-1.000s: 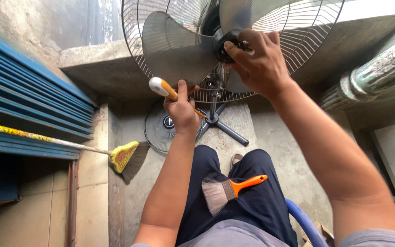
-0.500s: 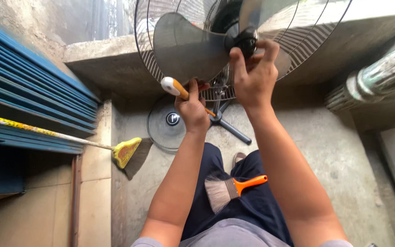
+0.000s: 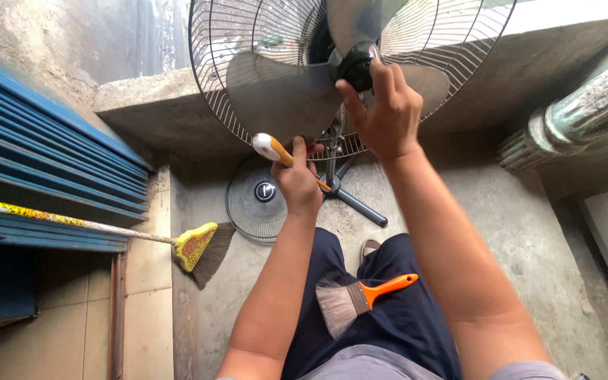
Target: The person sits in front of a standing electric fan and disassembles it. They remove the front grill, unscrew the blade cap with a screwdriver, take off the fan blades, and continue unscrewing the rear motor housing components.
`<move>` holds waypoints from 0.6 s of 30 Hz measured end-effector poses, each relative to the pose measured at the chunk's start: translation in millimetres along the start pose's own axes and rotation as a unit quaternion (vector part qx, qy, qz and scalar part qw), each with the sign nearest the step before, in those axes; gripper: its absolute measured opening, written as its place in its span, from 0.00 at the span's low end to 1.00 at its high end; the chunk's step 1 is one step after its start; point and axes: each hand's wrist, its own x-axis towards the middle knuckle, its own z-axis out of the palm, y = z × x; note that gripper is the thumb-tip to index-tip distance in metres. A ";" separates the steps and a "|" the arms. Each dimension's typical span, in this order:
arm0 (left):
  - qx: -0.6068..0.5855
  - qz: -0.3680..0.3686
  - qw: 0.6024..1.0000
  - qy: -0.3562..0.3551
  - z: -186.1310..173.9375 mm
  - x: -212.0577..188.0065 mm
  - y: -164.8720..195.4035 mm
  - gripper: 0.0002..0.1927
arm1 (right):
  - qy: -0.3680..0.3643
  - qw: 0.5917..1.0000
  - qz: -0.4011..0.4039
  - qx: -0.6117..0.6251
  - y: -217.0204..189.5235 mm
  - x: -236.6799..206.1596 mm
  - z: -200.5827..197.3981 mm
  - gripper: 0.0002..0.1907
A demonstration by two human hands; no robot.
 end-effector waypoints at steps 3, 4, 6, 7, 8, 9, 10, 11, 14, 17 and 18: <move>0.002 0.021 0.999 -0.032 1.1 -4.5 -3.3 0.08 | -0.061 0.996 -0.058 -0.018 17.6 8.1 -11.3 0.23; -0.002 0.027 0.999 -0.028 1.5 -3.7 -2.8 0.07 | -0.082 0.994 -0.072 -0.025 18.9 10.0 -12.6 0.22; -0.016 0.034 0.999 -0.023 5.6 -2.9 -3.5 0.07 | -0.059 0.997 -0.044 -0.015 17.2 10.9 -16.4 0.22; -0.015 0.028 0.999 -0.018 7.3 -2.0 -3.2 0.06 | -0.043 0.998 -0.033 -0.011 15.2 11.7 -17.0 0.22; -0.016 0.023 1.000 -0.012 8.5 -1.6 -2.4 0.05 | -0.042 0.999 -0.005 -0.016 11.8 11.8 -17.0 0.24; -0.013 0.019 1.000 -0.005 8.8 -0.9 -1.3 0.05 | -0.040 0.999 0.026 -0.018 4.9 9.1 -15.5 0.25; -0.012 0.024 1.000 -0.006 10.6 -0.3 -1.4 0.05 | -0.040 0.997 0.059 -0.021 -1.0 6.2 -15.0 0.27; -0.009 0.027 1.000 -0.006 10.8 -0.8 -1.1 0.05 | -0.030 0.997 0.072 -0.008 -6.7 2.9 -14.8 0.27; 0.000 0.043 0.999 -0.018 8.7 -1.8 -0.9 0.05 | 0.003 0.991 0.126 0.042 -19.0 2.1 -4.9 0.27; 0.030 0.037 0.999 -0.020 3.3 -5.3 -2.2 0.06 | 0.007 0.974 0.208 0.086 -28.5 -1.6 3.0 0.27; 0.043 0.035 0.998 -0.020 2.9 -5.2 -3.3 0.06 | 0.013 0.970 0.224 0.092 -29.8 -2.5 5.2 0.27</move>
